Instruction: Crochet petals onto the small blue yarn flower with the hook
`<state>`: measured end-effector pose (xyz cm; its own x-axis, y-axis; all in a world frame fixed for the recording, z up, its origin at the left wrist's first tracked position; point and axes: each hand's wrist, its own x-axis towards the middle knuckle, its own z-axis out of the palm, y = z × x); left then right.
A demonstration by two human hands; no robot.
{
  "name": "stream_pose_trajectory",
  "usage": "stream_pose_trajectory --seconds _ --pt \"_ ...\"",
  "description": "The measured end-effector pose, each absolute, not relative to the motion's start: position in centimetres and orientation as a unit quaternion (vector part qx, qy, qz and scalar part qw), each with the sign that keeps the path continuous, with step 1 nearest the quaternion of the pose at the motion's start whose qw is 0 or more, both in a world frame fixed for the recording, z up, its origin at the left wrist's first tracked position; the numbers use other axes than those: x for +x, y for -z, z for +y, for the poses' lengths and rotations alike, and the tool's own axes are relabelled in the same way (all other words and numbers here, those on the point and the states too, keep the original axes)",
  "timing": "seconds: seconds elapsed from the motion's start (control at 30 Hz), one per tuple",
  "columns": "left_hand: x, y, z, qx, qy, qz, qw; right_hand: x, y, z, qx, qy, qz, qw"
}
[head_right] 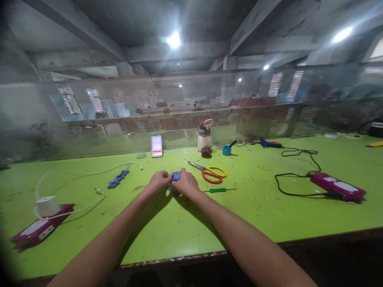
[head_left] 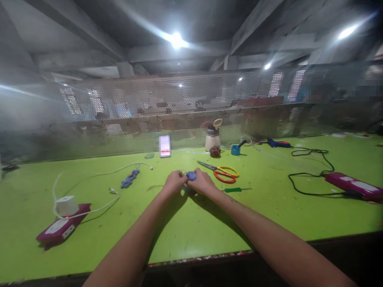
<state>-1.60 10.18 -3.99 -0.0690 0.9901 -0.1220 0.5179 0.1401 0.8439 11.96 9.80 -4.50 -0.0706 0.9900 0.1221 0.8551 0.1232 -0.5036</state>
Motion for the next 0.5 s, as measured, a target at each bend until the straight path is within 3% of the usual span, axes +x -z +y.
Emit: stream_pose_trajectory --seconds 0.27,0.5 --pt "-2.4 4.6 9.8 0.537 -0.395 0.593 0.452 12.3 4.6 10.5 -0.647 -0.238 -0.677 0.258" --pt "-2.3 5.0 10.3 0.451 -0.464 0.55 0.529 12.4 4.8 11.0 -0.602 -0.396 -0.61 0.329"
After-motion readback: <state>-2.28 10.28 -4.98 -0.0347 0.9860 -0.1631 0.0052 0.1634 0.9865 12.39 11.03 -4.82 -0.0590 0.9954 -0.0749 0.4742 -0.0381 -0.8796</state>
